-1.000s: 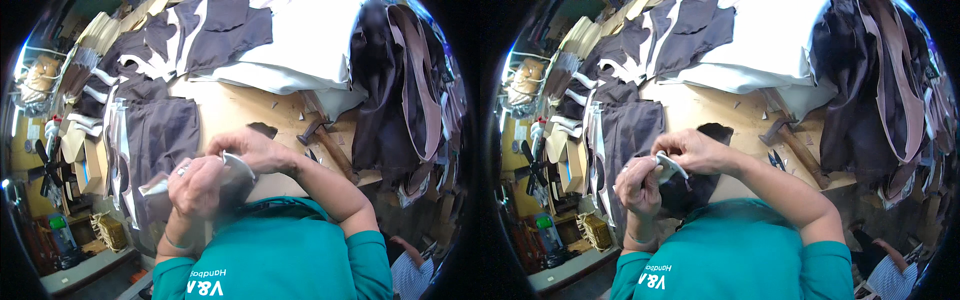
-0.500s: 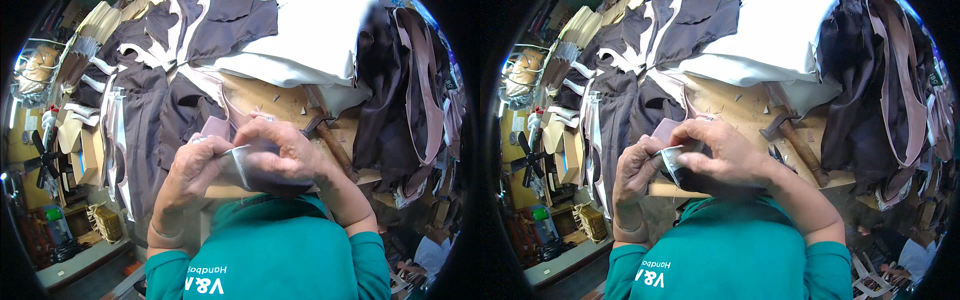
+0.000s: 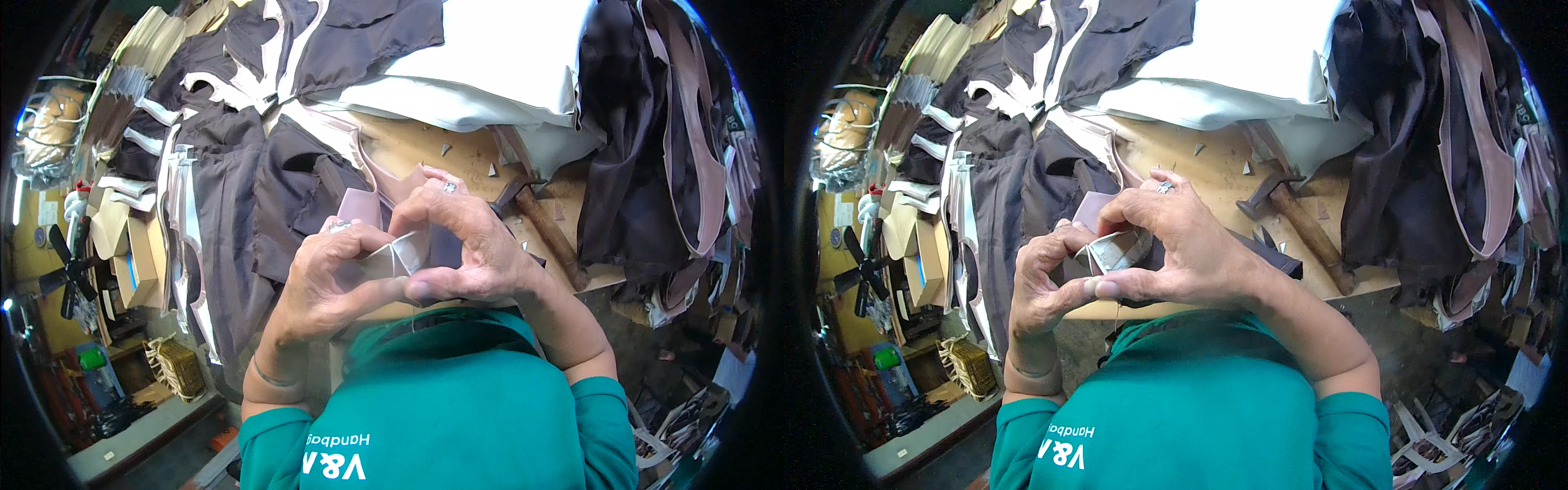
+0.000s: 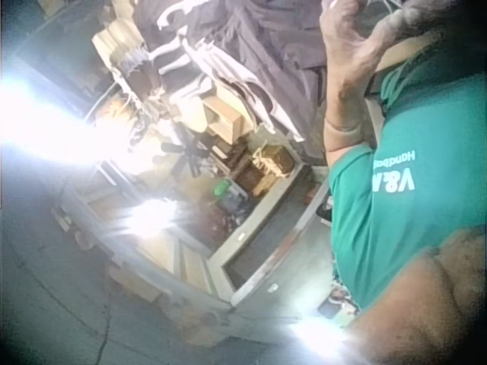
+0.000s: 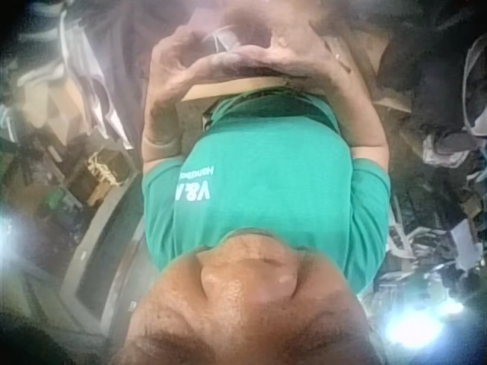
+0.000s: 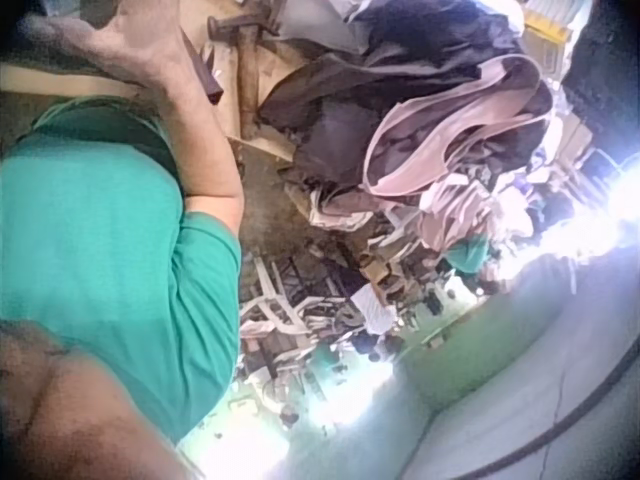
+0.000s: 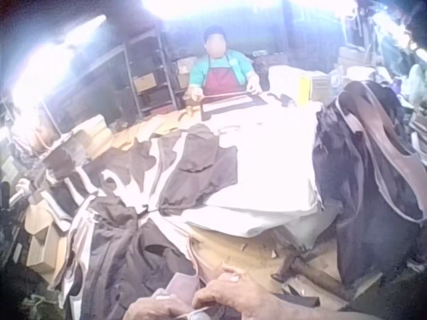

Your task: The person assembles a handbag by hand, attaching a zipper to a fabric piece and using a hammer to secure it. They then use scissors to trim excess material and place the finished bag into a container.

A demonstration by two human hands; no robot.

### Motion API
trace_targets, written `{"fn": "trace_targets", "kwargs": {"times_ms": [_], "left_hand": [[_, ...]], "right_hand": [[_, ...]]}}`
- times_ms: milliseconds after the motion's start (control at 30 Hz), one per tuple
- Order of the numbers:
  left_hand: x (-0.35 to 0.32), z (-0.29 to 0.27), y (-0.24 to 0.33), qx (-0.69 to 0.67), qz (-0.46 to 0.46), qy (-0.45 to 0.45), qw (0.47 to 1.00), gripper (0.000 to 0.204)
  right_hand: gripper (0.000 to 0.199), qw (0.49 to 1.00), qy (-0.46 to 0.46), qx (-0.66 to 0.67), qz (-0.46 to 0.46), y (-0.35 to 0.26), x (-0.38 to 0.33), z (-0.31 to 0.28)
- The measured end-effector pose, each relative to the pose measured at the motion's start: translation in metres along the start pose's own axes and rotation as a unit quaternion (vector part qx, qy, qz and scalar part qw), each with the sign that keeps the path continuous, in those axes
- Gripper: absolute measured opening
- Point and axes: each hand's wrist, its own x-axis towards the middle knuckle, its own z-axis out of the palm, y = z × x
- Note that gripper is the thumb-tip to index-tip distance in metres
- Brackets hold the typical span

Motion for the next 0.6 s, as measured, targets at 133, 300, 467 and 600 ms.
{"fn": "trace_targets", "kwargs": {"times_ms": [133,300,467,600], "left_hand": [[-0.002,0.001,-0.002,-0.022,-0.032,0.007,0.999,0.024],[-0.004,0.002,-0.006,0.039,0.014,0.033,0.999,0.026],[-0.01,0.004,0.0,-0.008,-0.101,0.05,0.994,0.018],[-0.009,0.0,0.003,-0.016,-0.142,0.031,0.989,0.017]], "right_hand": [[0.03,1.0,0.008,-0.006,-0.011,0.005,-0.002,0.002],[0.028,0.998,0.032,-0.061,-0.013,-0.002,-0.002,0.01],[0.022,0.998,0.011,-0.052,-0.023,0.002,0.002,0.004],[0.013,0.999,-0.002,-0.027,-0.029,0.007,0.004,-0.001]]}}
